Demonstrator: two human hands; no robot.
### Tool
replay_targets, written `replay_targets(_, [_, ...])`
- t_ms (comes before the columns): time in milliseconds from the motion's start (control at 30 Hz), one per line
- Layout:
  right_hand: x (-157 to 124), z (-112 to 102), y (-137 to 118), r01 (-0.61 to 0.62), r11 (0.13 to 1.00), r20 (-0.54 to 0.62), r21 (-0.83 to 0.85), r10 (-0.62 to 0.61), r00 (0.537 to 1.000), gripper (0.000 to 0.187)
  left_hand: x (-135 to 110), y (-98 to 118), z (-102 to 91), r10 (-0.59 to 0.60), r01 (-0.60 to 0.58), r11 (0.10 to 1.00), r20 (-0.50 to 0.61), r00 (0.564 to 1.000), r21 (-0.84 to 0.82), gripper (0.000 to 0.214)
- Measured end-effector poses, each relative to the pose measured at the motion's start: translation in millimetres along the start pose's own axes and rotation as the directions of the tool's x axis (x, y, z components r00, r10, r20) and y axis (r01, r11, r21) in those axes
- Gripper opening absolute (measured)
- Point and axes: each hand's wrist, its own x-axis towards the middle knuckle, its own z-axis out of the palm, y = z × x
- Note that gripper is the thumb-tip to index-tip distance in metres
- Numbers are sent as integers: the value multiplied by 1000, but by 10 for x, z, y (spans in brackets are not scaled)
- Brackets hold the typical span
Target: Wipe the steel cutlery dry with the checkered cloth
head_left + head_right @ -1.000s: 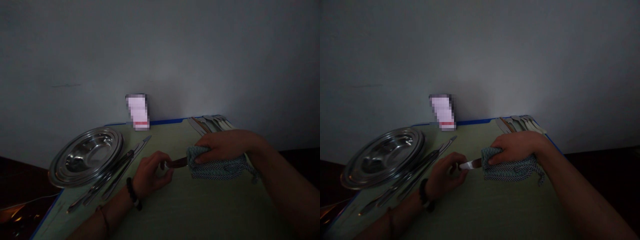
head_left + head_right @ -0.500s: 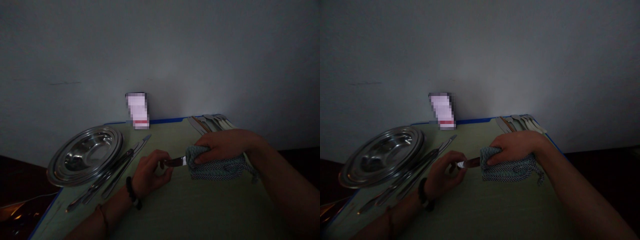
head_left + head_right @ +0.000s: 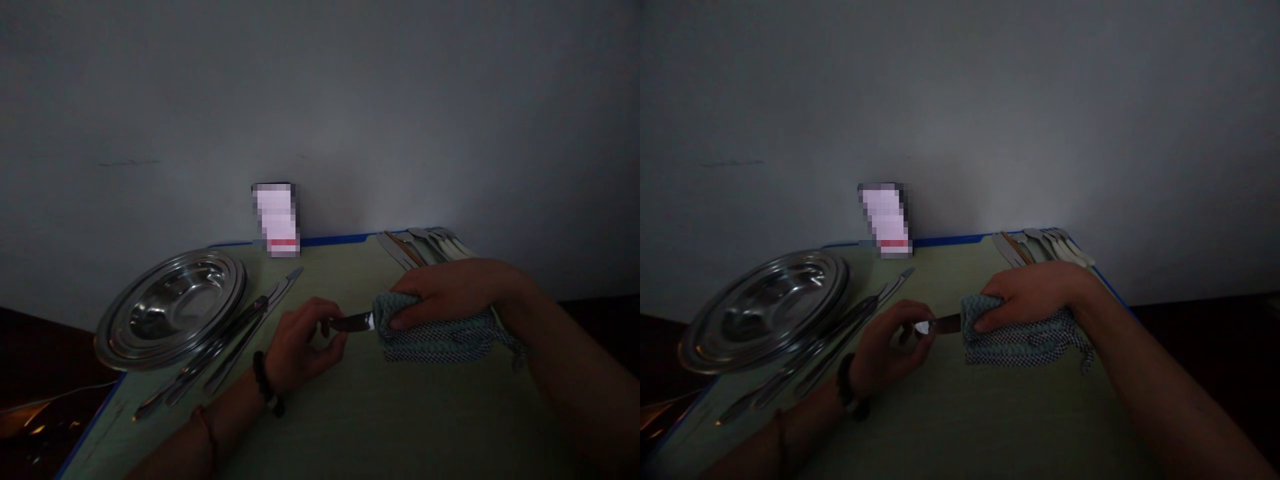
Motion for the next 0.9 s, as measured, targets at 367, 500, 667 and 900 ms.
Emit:
replay_targets(367, [5, -6, -14, 8, 1000, 3, -5, -8, 1000, 40, 12, 23, -9, -10, 10, 1000, 18, 1000, -3, 24])
replay_targets(500, [12, 0, -13, 8, 1000, 7, -14, -8, 1000, 40, 7, 21, -9, -23, 23, 1000, 22, 999, 2, 24])
replay_targets(667, [44, 21, 4, -1, 999, 5, -48, 2, 1000, 38, 19, 27, -47, -54, 63, 997, 186, 981, -43, 28])
replay_targets(900, [156, 95, -10, 43, 993, -45, -111, -48, 998, 35, 28, 23, -47, -158, 181, 983, 350, 923, -33, 12])
